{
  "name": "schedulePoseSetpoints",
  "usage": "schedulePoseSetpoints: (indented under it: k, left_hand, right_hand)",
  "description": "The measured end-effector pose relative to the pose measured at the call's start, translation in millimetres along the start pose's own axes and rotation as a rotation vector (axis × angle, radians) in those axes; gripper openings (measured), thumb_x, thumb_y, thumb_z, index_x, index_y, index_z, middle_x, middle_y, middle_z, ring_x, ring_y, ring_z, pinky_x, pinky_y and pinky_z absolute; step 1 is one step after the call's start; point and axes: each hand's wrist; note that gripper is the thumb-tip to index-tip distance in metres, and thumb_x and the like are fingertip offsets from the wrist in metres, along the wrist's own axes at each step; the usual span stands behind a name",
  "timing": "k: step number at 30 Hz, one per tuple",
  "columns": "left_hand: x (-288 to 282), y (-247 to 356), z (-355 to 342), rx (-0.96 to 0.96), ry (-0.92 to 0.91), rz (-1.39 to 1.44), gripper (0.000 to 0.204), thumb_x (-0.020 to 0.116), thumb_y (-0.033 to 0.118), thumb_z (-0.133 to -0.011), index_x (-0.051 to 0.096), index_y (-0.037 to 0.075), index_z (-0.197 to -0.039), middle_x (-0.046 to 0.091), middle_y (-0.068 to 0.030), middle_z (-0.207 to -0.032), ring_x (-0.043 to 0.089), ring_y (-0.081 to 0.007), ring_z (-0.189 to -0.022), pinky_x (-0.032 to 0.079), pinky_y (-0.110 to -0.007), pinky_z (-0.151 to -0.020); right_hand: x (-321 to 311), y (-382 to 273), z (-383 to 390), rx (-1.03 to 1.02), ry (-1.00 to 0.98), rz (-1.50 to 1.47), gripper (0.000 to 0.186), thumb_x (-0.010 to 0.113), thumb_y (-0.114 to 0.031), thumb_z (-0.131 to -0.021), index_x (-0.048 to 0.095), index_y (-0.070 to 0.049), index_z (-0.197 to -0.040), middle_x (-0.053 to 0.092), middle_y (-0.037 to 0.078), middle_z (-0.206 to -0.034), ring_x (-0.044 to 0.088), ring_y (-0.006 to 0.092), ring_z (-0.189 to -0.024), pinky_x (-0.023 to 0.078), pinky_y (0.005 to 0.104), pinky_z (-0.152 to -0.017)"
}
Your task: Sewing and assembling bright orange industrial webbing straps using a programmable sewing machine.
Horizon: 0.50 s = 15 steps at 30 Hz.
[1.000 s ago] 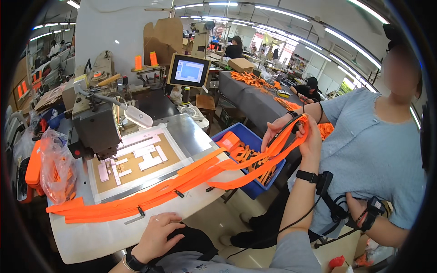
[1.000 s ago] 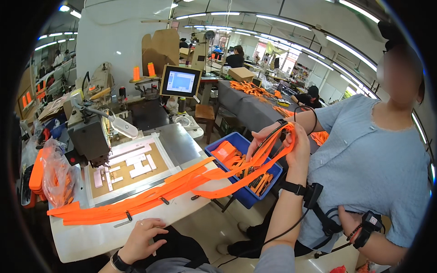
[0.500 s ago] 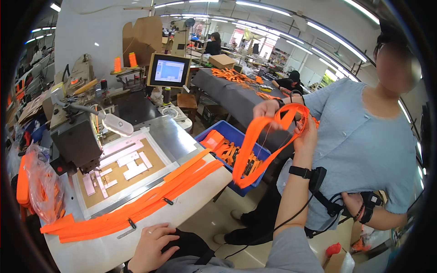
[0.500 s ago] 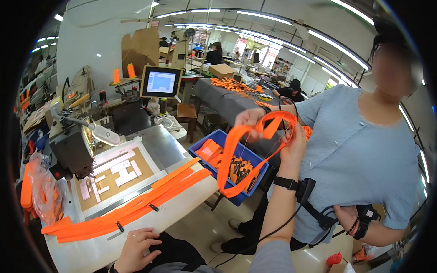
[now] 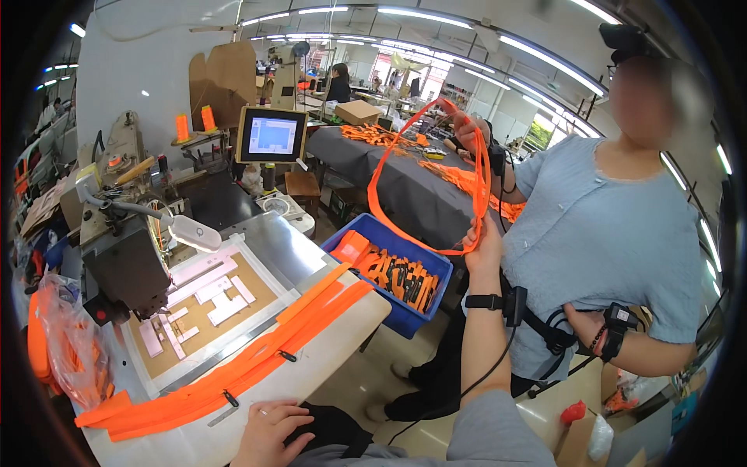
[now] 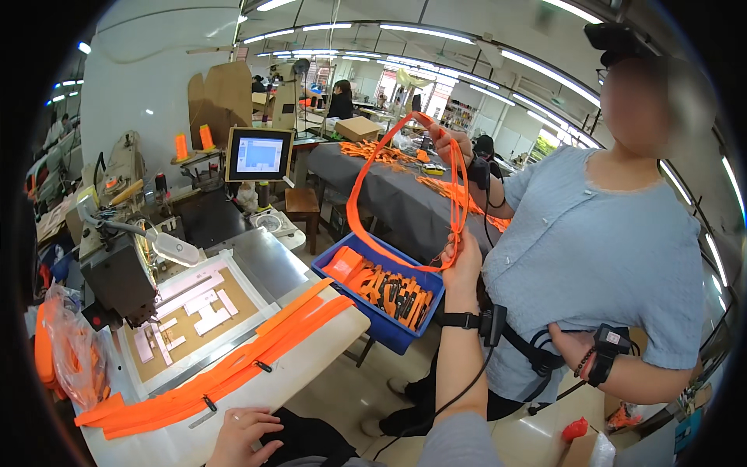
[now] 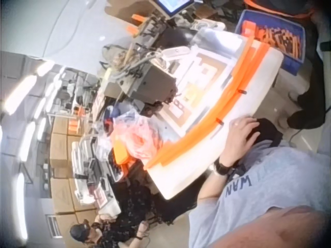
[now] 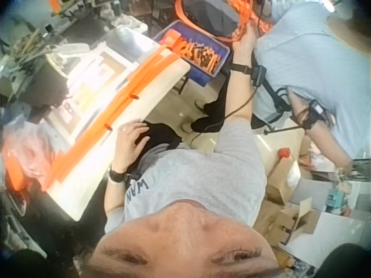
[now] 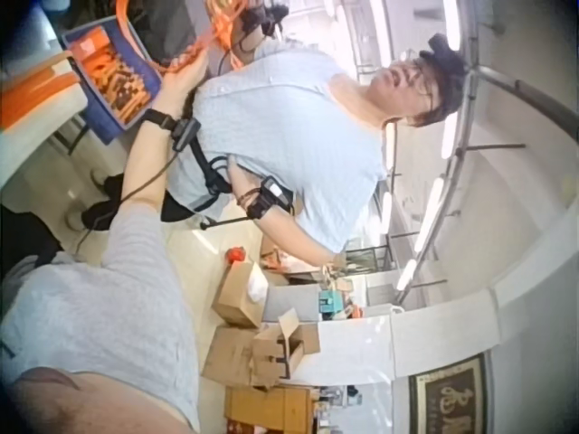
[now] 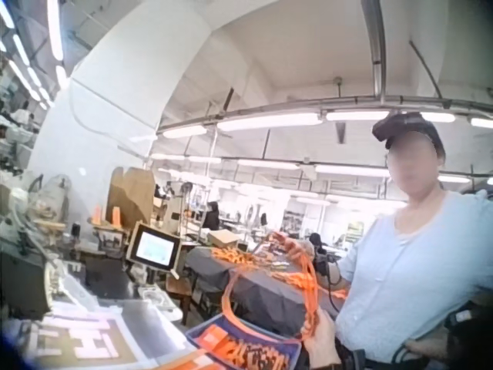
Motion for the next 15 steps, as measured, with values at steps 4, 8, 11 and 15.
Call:
schedulePoseSetpoints:
  k: [4,8,11,15]
  left_hand:
    - [-1,0,2,0.006,-0.010,0.009,0.024,0.070,0.010,-0.077,0.065,0.005,-0.100,0.063,-0.0103,-0.106,0.056,-0.0297,-0.107,0.041,-0.041,-0.091]
    - [-3,0,4,0.043,-0.013,0.004,0.024,0.069,0.010,-0.078,0.065,0.005,-0.100,0.063,-0.0103,-0.105,0.057,-0.0299,-0.105,0.040,-0.041,-0.090]
    - [-1,-1,5,0.095,-0.016,-0.001,0.024,0.069,0.012,-0.078,0.064,0.004,-0.101,0.063,-0.0100,-0.103,0.056,-0.0290,-0.105,0.039,-0.041,-0.091]
    - [0,-3,6,0.136,-0.016,-0.011,0.023,0.068,0.013,-0.079,0.064,0.004,-0.100,0.063,-0.0097,-0.103,0.056,-0.0282,-0.105,0.039,-0.041,-0.091]
  right_hand:
    - [1,21,2,0.021,0.008,0.043,0.022,0.055,-0.029,-0.096,0.058,-0.007,-0.093,0.056,0.003,-0.073,0.043,0.0080,-0.048,0.034,0.0219,-0.045]
    - [-19,56,4,-0.091,0.100,0.396,0.026,0.058,-0.028,-0.094,0.060,-0.002,-0.097,0.063,0.008,-0.085,0.054,0.0114,-0.061,0.042,0.0238,-0.056]
    - [-37,77,21,-0.121,0.199,0.466,0.027,0.060,-0.027,-0.093,0.060,0.000,-0.100,0.064,0.008,-0.090,0.056,0.0114,-0.072,0.044,0.0240,-0.064]
    - [-42,75,55,-0.041,0.187,0.727,0.025,0.061,-0.029,-0.091,0.062,-0.005,-0.100,0.064,0.002,-0.092,0.053,0.0087,-0.080,0.040,0.0236,-0.068]
Point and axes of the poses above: each hand's wrist, its own z-axis away from the middle knuckle, its own x-axis out of the palm, y = z × x
